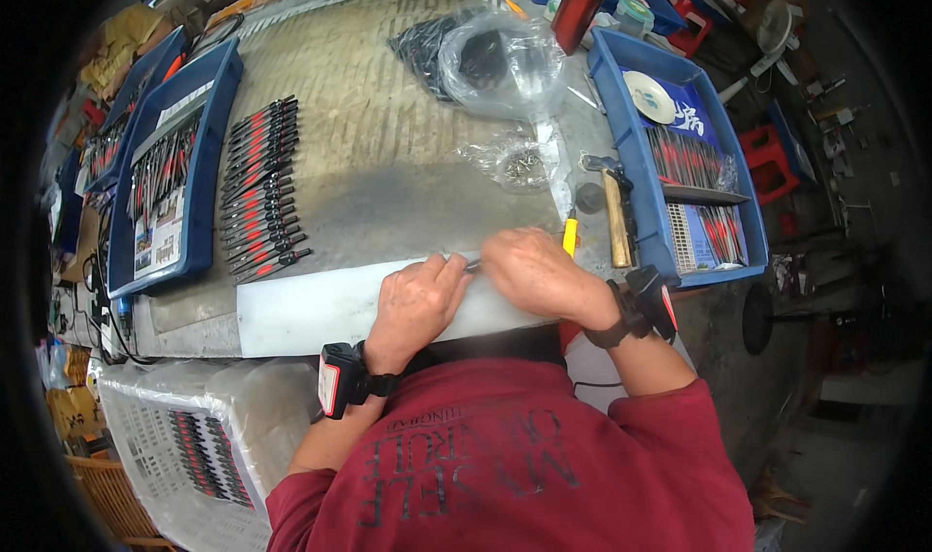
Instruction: The person repeatedly picks small metal components from a plastic bag and inserts them into black cylindrical parts on a white work surface. They place each assembled unit into a blue tray. Another person briefly shows a phone screen to the camera wearer before walking away.
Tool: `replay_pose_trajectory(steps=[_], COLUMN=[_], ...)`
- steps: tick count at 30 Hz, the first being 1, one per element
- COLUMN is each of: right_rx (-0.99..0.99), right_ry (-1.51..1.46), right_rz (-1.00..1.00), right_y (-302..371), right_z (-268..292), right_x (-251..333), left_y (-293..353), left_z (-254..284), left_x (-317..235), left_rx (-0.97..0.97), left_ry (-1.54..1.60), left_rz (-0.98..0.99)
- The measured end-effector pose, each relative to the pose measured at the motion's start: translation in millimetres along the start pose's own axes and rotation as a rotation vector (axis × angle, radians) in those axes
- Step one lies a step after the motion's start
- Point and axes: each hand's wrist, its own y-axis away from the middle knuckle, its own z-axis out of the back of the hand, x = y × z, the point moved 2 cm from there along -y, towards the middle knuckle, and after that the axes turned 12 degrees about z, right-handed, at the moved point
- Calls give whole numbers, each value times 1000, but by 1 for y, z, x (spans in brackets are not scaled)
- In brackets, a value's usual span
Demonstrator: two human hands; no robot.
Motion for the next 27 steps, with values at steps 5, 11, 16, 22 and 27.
replay_pose_trajectory(steps=[5, 11, 16, 22, 27], right_rx=[-31, -61, -41, -9, 7], right_ry=[13, 8, 31, 44, 34], right_rz=[-14, -59, -71, -23, -38], right_y=[-2, -2, -3, -5, -6], right_z=[-1, -1, -1, 1, 1], right_x=[3, 6, 6, 5, 3], left_y=[0, 0, -1, -1, 0], left_z=[0, 0, 0, 0, 0], left_x=[0, 0, 0, 0, 0], left_rx=[0, 6, 9, 8, 12], left_ry=[7, 12, 24, 28, 17], left_rz=[-5, 2, 11, 9, 9])
